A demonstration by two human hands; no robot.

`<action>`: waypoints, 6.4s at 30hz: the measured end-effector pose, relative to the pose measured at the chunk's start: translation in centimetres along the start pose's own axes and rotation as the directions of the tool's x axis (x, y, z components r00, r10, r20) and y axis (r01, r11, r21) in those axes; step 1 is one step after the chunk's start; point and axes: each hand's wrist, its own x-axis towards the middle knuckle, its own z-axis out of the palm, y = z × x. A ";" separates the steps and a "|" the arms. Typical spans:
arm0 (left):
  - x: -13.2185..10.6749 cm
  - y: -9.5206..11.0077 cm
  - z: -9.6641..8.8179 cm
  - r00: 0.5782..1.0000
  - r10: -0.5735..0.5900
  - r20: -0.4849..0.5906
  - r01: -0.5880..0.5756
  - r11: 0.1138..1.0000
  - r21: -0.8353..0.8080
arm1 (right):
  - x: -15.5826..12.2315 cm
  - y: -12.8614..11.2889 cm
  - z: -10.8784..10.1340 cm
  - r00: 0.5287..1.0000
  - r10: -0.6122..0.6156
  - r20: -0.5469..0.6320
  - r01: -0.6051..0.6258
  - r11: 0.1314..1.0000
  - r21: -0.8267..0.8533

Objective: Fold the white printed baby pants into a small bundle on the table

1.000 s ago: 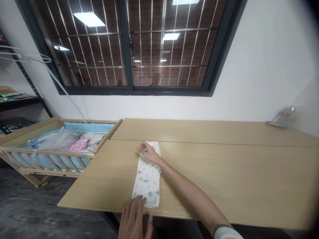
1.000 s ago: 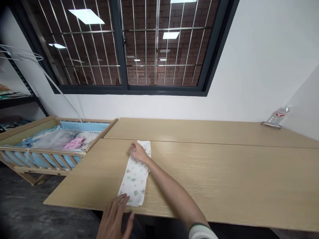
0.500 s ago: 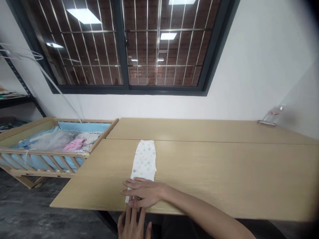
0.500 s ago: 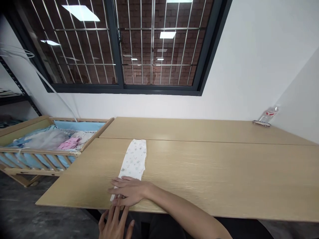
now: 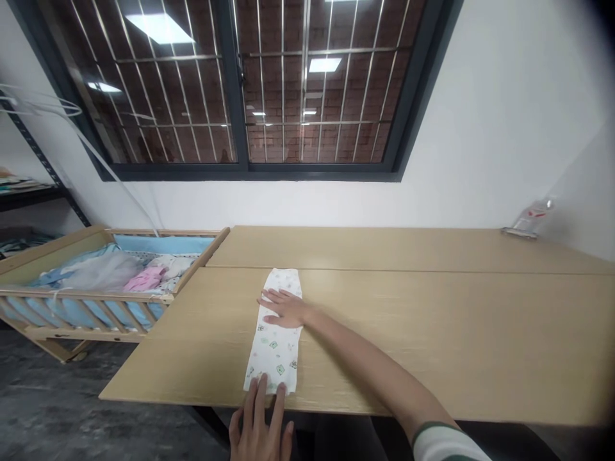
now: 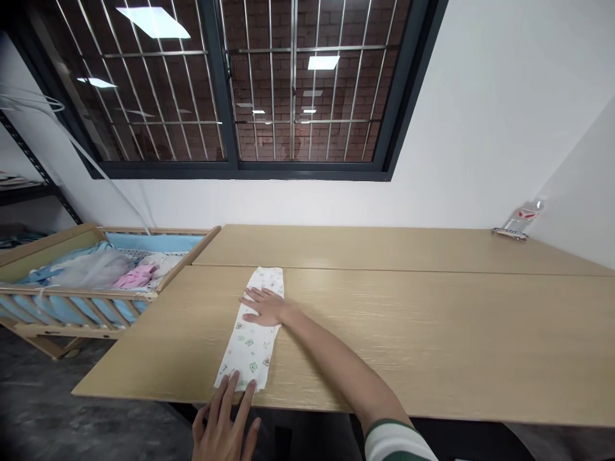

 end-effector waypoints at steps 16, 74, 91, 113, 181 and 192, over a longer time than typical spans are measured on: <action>-0.3 -0.3 1.0 0.999 0.020 -0.026 -0.019 0.999 0.037 | 4.3 7.6 -2.3 0.977 0.131 -0.168 -0.135 0.991 -0.015; 16.5 -6.7 -5.5 0.969 0.246 -0.028 -0.236 0.884 -0.403 | -17.1 -11.4 -5.5 0.857 0.132 -0.498 -0.014 0.972 0.234; 27.7 -5.4 6.9 0.923 0.142 0.358 -0.021 0.947 -0.320 | -4.2 5.5 -2.1 0.654 0.480 -0.584 -0.254 0.867 0.428; 9.8 2.0 3.6 0.957 0.013 0.291 0.064 0.965 -0.253 | -7.0 -7.5 -0.4 0.963 -0.263 -0.064 0.268 0.959 0.089; 18.6 -7.9 6.3 0.880 0.190 0.435 0.233 0.626 -0.744 | -12.3 1.1 -0.8 0.811 0.321 -0.489 -0.175 0.931 0.320; 22.3 -5.1 10.0 0.837 -0.115 0.534 0.344 0.871 -0.350 | -8.0 4.4 0.4 0.505 0.668 -0.546 -0.388 0.741 0.548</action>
